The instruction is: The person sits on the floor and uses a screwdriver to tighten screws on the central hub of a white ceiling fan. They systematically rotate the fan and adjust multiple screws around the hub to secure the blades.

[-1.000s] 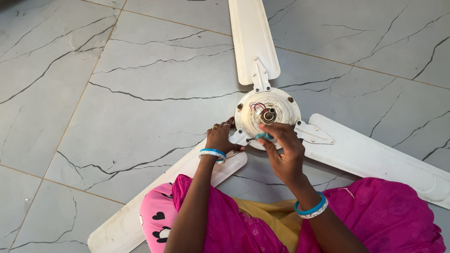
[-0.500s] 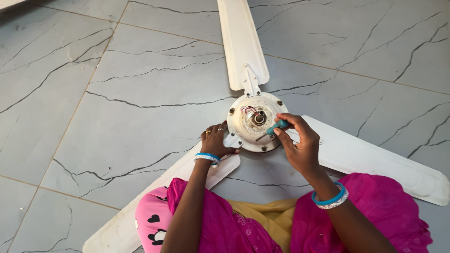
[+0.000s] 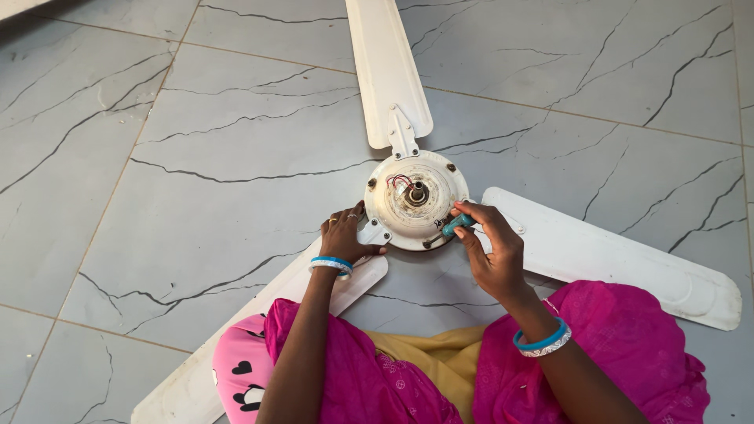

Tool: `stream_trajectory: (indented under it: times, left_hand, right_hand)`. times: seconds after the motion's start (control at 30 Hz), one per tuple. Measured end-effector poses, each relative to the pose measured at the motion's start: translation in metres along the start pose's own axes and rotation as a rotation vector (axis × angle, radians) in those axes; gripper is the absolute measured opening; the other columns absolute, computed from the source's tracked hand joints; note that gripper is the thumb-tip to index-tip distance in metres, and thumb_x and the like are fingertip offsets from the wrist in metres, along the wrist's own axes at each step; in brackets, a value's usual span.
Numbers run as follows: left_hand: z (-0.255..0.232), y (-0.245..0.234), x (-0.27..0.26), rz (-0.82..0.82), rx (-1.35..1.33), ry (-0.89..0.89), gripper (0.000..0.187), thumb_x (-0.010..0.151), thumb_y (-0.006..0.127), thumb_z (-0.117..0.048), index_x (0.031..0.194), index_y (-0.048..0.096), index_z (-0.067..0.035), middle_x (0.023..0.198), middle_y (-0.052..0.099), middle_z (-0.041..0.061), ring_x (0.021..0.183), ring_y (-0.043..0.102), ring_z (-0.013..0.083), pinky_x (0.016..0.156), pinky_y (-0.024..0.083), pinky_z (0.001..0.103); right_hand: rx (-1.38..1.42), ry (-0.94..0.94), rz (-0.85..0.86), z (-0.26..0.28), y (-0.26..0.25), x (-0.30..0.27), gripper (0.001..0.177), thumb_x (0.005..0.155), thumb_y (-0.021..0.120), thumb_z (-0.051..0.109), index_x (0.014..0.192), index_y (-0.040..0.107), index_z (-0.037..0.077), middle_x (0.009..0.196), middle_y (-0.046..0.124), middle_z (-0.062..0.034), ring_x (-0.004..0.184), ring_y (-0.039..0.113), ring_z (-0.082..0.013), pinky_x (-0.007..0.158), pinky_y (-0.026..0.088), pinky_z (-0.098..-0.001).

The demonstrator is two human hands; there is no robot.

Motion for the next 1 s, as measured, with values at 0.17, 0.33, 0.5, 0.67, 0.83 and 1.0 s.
stream_trajectory:
  times: [0.17,0.33,0.5,0.67,0.83,1.0]
  left_hand:
    - [0.0014,0.0005,0.0008,0.006,-0.01,-0.005,0.134,0.044,0.095,-0.062,0.155,0.039,-0.012,0.142,0.059,0.01,0.14,0.044,0.0311,0.115,0.03,0.051]
    - [0.0013,0.0009,0.0019,0.013,-0.002,-0.011,0.133,0.043,0.096,-0.061,0.154,0.04,-0.012,0.141,0.06,0.009,0.14,0.045,0.0309,0.115,0.03,0.052]
    - [0.0011,-0.0002,0.0022,0.016,-0.019,-0.019,0.133,0.043,0.096,-0.06,0.154,0.041,-0.013,0.141,0.061,0.008,0.14,0.045,0.0309,0.115,0.031,0.051]
    - [-0.0003,-0.0014,0.0006,0.009,-0.03,-0.019,0.132,0.042,0.097,-0.058,0.153,0.041,-0.013,0.141,0.061,0.008,0.139,0.045,0.0317,0.115,0.031,0.052]
    - [-0.0007,-0.0026,0.0006,0.014,-0.034,-0.015,0.131,0.043,0.097,-0.058,0.153,0.042,-0.013,0.14,0.061,0.008,0.139,0.046,0.0311,0.115,0.031,0.051]
    - [-0.0004,-0.0024,0.0002,0.011,-0.028,-0.014,0.132,0.043,0.097,-0.058,0.154,0.041,-0.012,0.14,0.061,0.009,0.138,0.046,0.0324,0.114,0.031,0.051]
  right_hand:
    - [0.009,-0.009,0.024,-0.0033,0.0001,-0.0005,0.036,0.1,0.067,0.001,0.135,0.061,0.002,0.119,0.07,-0.011,0.107,0.07,-0.0188,0.093,0.058,-0.0309]
    - [0.024,-0.007,0.042,-0.002,0.0021,-0.0011,0.037,0.099,0.065,-0.002,0.136,0.06,0.003,0.12,0.069,-0.0111,0.109,0.07,-0.0191,0.093,0.059,-0.0309]
    - [-0.025,-0.051,0.041,-0.0013,0.0027,-0.0016,0.038,0.097,0.066,-0.005,0.135,0.061,0.003,0.121,0.07,-0.0109,0.11,0.071,-0.02,0.094,0.058,-0.0313]
    - [0.012,-0.023,0.068,-0.003,0.0037,-0.0014,0.038,0.098,0.065,-0.005,0.134,0.061,0.003,0.122,0.069,-0.012,0.108,0.071,-0.0215,0.093,0.059,-0.031]
    - [0.01,-0.075,0.071,-0.0035,0.0034,-0.0021,0.035,0.097,0.067,-0.002,0.132,0.062,0.003,0.123,0.069,-0.0127,0.108,0.071,-0.0225,0.095,0.058,-0.0329]
    - [0.012,-0.072,0.068,-0.0043,0.0038,-0.0031,0.033,0.098,0.067,-0.002,0.13,0.063,0.003,0.122,0.069,-0.0125,0.107,0.071,-0.022,0.094,0.058,-0.0325]
Point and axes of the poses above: each hand's wrist, its own x-axis towards the middle knuckle, its own y-axis out of the palm, z = x × y, the point moved 1 cm from there along x, towards the middle knuckle
